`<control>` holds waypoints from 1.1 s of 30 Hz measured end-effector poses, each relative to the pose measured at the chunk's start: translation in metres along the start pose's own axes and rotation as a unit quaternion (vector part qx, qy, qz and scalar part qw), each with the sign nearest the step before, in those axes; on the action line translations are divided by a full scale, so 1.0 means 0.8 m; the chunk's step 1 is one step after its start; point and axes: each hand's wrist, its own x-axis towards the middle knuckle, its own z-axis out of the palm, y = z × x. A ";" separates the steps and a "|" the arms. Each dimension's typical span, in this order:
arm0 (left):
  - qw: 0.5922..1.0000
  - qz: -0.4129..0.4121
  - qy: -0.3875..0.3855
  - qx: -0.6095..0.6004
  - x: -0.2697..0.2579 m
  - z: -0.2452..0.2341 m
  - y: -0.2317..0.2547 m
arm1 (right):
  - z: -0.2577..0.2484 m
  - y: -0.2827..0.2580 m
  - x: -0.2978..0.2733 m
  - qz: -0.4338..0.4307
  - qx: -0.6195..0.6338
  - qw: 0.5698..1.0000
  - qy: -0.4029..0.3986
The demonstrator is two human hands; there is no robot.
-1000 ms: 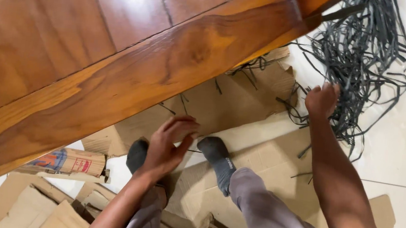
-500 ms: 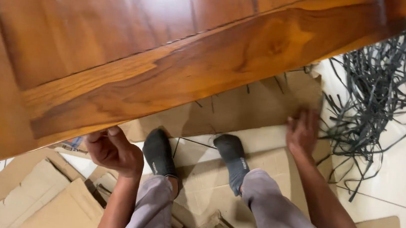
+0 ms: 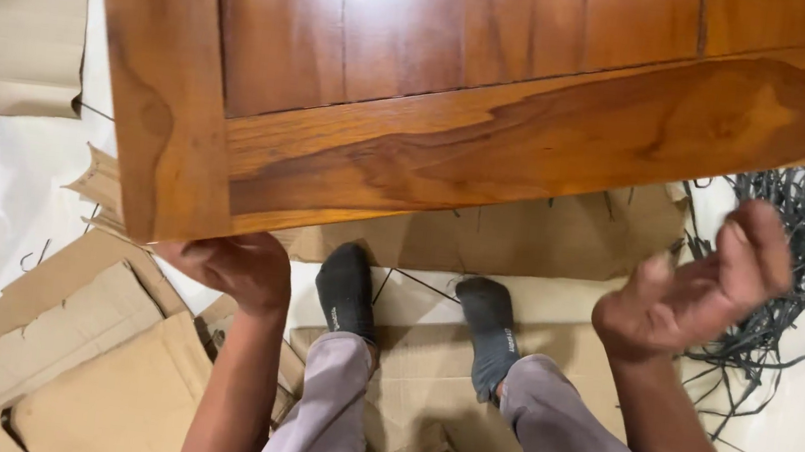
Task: Wrapping the legs of a wooden chair with cardboard and plastic strips for transport protection.
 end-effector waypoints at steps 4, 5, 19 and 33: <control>0.976 -0.156 -0.038 -0.144 -0.064 0.028 -0.042 | 0.004 -0.038 0.041 -0.091 -0.064 0.992 -0.060; 0.971 -0.167 -0.034 -0.167 -0.064 0.030 -0.042 | 0.008 -0.040 0.048 -0.115 -0.075 0.989 -0.058; 0.833 -0.251 0.049 -0.491 0.039 0.128 -0.007 | 0.089 0.012 0.059 -0.158 -0.312 0.930 -0.111; 0.788 -0.225 0.026 -0.573 0.179 0.190 -0.093 | 0.173 -0.057 0.138 -0.285 -0.305 0.882 -0.217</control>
